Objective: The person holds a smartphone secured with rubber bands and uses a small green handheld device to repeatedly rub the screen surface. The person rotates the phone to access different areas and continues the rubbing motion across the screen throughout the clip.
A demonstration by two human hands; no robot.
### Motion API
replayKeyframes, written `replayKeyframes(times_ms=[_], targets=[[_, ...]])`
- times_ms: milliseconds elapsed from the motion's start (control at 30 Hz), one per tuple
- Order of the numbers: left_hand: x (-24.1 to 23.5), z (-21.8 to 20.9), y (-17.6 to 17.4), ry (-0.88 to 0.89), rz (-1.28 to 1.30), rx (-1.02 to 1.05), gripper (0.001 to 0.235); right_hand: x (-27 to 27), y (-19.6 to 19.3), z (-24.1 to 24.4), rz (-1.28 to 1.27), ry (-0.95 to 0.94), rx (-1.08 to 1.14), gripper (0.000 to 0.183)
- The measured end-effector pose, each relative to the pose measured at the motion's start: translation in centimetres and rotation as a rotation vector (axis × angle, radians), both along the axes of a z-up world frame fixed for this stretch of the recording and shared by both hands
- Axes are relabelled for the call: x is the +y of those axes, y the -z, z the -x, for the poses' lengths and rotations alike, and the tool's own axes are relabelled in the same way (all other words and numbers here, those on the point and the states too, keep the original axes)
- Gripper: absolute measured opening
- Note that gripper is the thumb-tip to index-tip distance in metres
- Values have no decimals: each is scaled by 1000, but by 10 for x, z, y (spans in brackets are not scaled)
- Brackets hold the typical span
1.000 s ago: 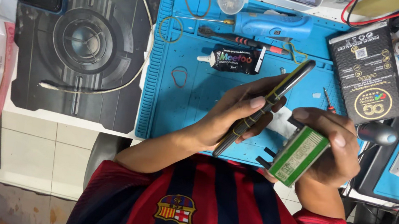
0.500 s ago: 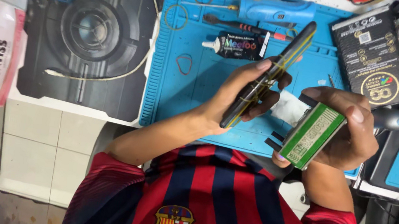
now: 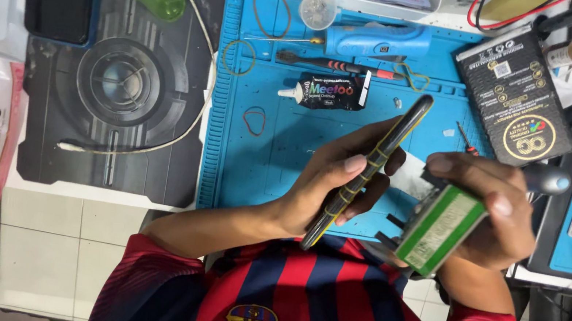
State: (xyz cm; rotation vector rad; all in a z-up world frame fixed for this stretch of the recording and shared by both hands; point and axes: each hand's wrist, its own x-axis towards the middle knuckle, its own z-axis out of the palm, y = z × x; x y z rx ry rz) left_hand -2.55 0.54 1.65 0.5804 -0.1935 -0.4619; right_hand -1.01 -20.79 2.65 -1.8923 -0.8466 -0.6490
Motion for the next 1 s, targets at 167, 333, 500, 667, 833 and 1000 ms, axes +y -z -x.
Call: replayKeyframes(times_ms=[167, 333, 500, 667, 833, 1000], targets=[[-4, 0, 4, -7, -16, 27, 82, -1, -12, 2, 136, -4, -44, 47], [-7, 0, 7, -23, -57, 0, 76, 6, -12, 1, 114, 24, -35, 47], [-15, 5, 12, 13, -62, 57, 73, 4, -6, 0, 151, -75, -61, 53], [-14, 0, 12, 65, -51, 104, 69, 3, -2, -7, 168, -75, -169, 69], [-15, 0, 6, 80, -73, 149, 61, 4, -3, -8, 151, -65, -150, 75], [-11, -3, 2, 101, -86, 136, 58, 13, -1, -14, 112, -46, -242, 78]])
